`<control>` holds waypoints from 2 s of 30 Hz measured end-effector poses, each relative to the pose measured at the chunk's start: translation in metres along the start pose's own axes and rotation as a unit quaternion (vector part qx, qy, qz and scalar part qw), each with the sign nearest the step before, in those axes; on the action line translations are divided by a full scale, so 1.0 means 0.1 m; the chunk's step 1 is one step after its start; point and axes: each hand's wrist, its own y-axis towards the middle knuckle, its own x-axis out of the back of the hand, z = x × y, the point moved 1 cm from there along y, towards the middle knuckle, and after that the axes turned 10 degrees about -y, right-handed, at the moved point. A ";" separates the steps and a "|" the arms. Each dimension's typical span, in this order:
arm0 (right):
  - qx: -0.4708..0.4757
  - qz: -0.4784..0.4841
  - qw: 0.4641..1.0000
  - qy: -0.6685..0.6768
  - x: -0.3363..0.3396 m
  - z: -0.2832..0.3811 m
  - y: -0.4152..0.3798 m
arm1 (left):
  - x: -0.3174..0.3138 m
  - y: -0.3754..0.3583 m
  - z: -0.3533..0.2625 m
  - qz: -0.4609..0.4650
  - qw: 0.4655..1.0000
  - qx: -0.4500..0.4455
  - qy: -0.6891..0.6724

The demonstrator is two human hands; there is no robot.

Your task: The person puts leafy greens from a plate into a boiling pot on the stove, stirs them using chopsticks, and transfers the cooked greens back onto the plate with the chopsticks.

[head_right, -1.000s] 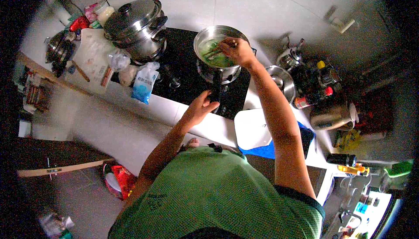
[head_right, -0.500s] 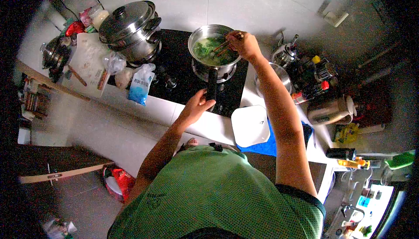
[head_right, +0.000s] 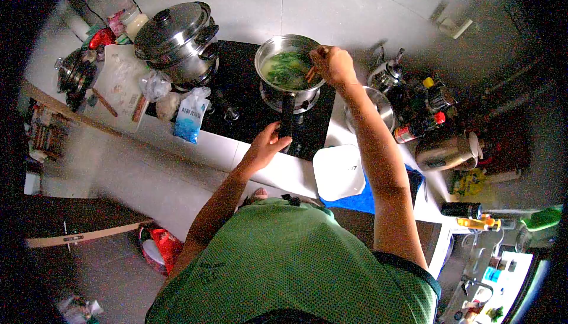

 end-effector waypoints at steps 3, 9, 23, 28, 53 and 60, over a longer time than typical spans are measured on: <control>-0.017 0.036 0.987 0.155 -0.18 0.04 0.06 | -0.01 0.00 -0.02 0.002 1.000 0.005 -0.006; -0.015 -0.076 0.975 0.208 -0.28 -0.15 0.29 | 0.01 -0.06 -0.21 0.008 0.998 0.036 0.042; 0.053 0.141 0.946 0.287 -0.22 -0.06 0.10 | -0.02 -0.09 -0.25 -0.017 1.000 0.016 0.015; 0.048 0.170 0.964 0.197 0.14 -0.01 0.09 | -0.02 -0.04 -0.08 -0.008 1.000 0.007 -0.009; 0.090 0.056 0.979 0.173 -0.36 -0.25 0.06 | -0.04 -0.05 -0.08 -0.014 1.000 -0.005 -0.011; 0.107 0.183 0.958 0.191 0.00 -0.14 0.01 | -0.02 0.00 0.02 -0.005 0.999 0.027 -0.019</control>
